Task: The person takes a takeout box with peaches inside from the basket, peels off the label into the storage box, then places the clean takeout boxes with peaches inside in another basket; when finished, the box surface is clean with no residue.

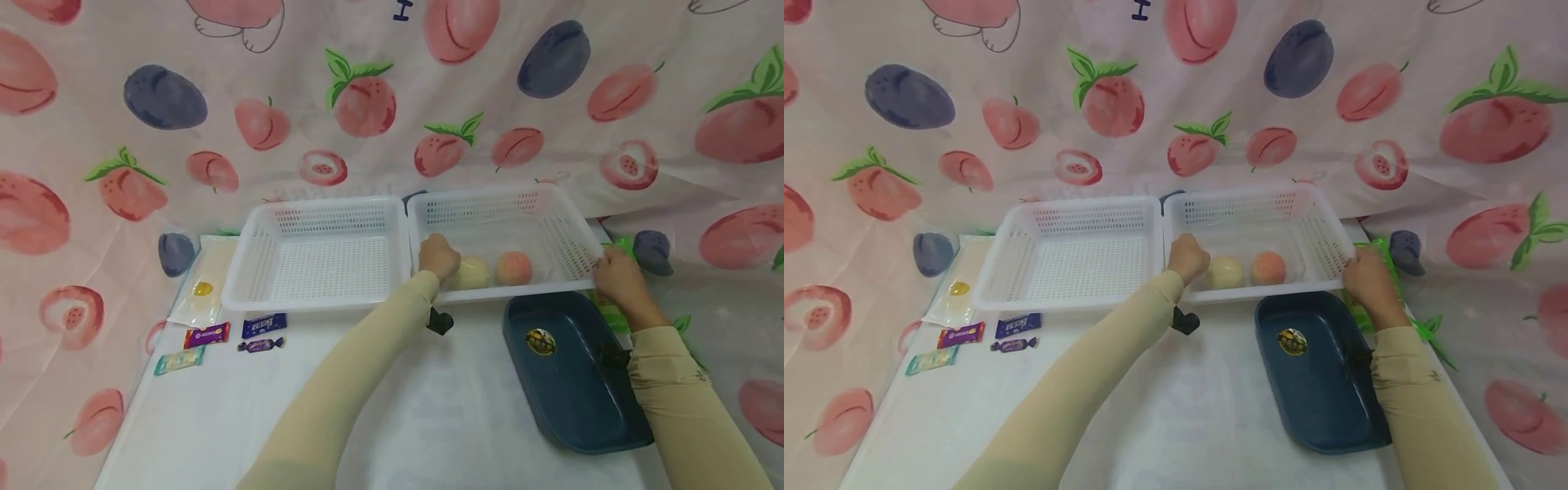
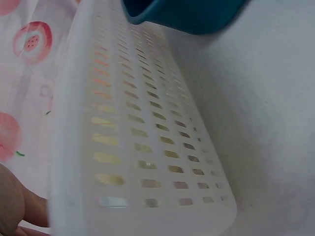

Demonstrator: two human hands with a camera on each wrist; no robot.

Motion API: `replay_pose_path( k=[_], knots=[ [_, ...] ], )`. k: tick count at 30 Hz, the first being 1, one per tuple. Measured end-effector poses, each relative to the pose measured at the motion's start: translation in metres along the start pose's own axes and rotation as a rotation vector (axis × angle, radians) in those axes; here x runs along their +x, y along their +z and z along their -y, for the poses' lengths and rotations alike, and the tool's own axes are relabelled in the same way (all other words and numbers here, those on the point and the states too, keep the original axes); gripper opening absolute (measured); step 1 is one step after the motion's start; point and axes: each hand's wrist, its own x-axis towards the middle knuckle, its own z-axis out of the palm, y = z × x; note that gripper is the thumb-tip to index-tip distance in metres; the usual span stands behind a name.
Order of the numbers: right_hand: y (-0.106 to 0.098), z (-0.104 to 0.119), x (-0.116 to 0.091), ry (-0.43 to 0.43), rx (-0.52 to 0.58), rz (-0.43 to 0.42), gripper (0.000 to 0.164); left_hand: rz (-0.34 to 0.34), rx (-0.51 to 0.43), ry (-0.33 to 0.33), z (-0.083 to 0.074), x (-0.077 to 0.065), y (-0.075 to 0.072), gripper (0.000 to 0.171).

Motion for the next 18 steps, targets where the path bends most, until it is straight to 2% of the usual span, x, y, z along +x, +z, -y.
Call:
replay_pose_path(
  k=[5, 7, 9, 13, 18],
  knots=[
    [-0.004, -0.003, -0.005, 0.017, 0.059, 0.031, 0.046, -0.005, 0.028, 0.070, 0.001, 0.000, 0.004, 0.037],
    [-0.006, -0.005, -0.009, 0.017, 0.078, 0.040, 0.050, 0.000, 0.030, 0.126, 0.002, -0.004, 0.001, 0.034],
    [-0.010, -0.005, -0.012, 0.004, 0.080, 0.022, 0.055, -0.015, 0.023, 0.196, 0.002, -0.012, -0.008, 0.028],
    [-0.024, 0.014, -0.020, -0.051, 0.055, -0.106, 0.063, -0.117, 0.060, 0.359, 0.003, -0.034, -0.048, 0.047],
    [-0.045, 0.059, -0.043, -0.179, 0.119, -0.299, 0.069, -0.243, 0.073, 0.528, 0.009, -0.068, -0.110, 0.059]
  ],
)
